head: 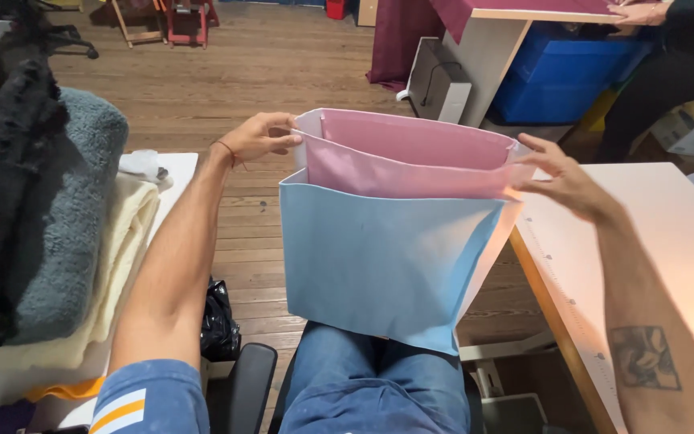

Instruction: Sewing a fabric bag using an industrial sewing machine.

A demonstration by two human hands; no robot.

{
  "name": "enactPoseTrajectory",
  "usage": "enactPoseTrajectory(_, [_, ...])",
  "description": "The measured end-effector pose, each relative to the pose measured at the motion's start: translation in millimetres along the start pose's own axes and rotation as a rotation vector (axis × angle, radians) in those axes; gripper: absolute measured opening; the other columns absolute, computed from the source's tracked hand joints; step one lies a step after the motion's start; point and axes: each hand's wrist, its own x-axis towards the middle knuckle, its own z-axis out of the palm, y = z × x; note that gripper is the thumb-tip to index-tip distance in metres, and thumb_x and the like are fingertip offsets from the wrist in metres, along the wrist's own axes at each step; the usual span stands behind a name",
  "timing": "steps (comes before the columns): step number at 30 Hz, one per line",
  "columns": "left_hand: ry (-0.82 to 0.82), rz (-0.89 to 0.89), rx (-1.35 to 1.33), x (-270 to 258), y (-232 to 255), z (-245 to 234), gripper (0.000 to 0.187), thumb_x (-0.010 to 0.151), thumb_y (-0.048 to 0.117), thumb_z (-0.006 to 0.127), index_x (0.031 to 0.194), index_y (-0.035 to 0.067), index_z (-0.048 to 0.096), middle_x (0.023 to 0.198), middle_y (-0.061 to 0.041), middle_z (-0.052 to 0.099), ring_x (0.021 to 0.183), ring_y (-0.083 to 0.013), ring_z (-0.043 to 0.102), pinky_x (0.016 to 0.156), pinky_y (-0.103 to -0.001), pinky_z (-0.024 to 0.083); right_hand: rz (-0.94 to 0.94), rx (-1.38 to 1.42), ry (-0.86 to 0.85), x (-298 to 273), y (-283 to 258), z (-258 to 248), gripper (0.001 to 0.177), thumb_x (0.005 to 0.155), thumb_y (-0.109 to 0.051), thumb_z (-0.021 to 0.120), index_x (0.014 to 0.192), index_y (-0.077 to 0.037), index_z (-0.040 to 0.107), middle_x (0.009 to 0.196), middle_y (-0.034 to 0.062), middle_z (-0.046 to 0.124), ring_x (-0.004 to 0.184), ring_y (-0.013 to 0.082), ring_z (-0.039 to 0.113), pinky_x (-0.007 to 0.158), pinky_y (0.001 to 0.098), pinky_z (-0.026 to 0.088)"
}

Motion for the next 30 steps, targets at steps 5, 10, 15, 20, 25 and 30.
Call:
enactPoseTrajectory(5, [0.102,-0.005,-0.085,-11,19,10,0.025,0.101,0.031,0.064,0.112,0.008,0.063,0.118,0.0,0.067,0.113,-0.012,0.066,0.089,-0.033,0.065,0.012,0.124,0.121,-6,6,14,0.021,0.092,-0.027,0.075,0.089,-0.007,0.071,0.165,0.0115,0.042,0.141,0.029,0.047,0.108,0.0437,0.045])
enactPoseTrajectory(10, [0.211,0.115,0.051,-13,64,5,0.026,0.101,0.031,0.066,0.109,0.006,0.065,0.107,-0.001,0.071,0.101,-0.01,0.068,0.084,-0.03,0.063,-0.033,0.305,0.222,-7,17,-7,0.018,0.096,-0.023,0.074,0.088,-0.009,0.068,0.16,0.0102,0.052,0.107,0.0189,0.064,0.082,0.0312,0.055])
enactPoseTrajectory(15, [0.361,0.286,0.16,-15,82,-3,0.031,0.101,0.033,0.075,0.101,0.003,0.066,0.09,-0.001,0.069,0.085,-0.0073,0.064,0.07,-0.026,0.056,0.015,0.349,0.345,-13,7,-25,0.011,0.095,-0.012,0.077,0.092,-0.007,0.068,0.107,0.0144,0.075,0.082,0.0142,0.068,0.069,0.028,0.057])
enactPoseTrajectory(20, [0.642,0.464,0.255,-30,119,2,0.044,0.095,0.034,0.087,0.099,0.002,0.057,0.075,0.002,0.06,0.071,-0.0049,0.056,0.06,-0.023,0.045,-0.223,0.325,0.549,-31,-26,-36,0.031,0.095,0.0,0.09,0.086,0.001,0.061,0.093,0.0142,0.072,0.083,0.0123,0.072,0.075,0.0253,0.06])
enactPoseTrajectory(25, [0.662,0.516,0.281,-27,113,4,0.034,0.093,0.029,0.088,0.106,0.005,0.068,0.078,0.002,0.06,0.073,-0.0073,0.056,0.062,-0.024,0.043,-0.195,0.38,0.714,-47,-102,-25,0.034,0.077,-0.004,0.088,0.092,-0.014,0.06,0.087,-0.0018,0.066,0.079,0.0047,0.067,0.072,0.022,0.059])
enactPoseTrajectory(30, [0.595,0.645,0.181,-30,109,16,0.021,0.102,0.025,0.082,0.096,0.006,0.072,0.101,0.002,0.066,0.087,-0.008,0.058,0.071,-0.023,0.046,-0.247,0.346,0.542,-55,-27,-38,0.018,0.101,0.0,0.085,0.093,0.001,0.069,0.095,0.0036,0.065,0.087,0.0105,0.066,0.078,0.0264,0.056])
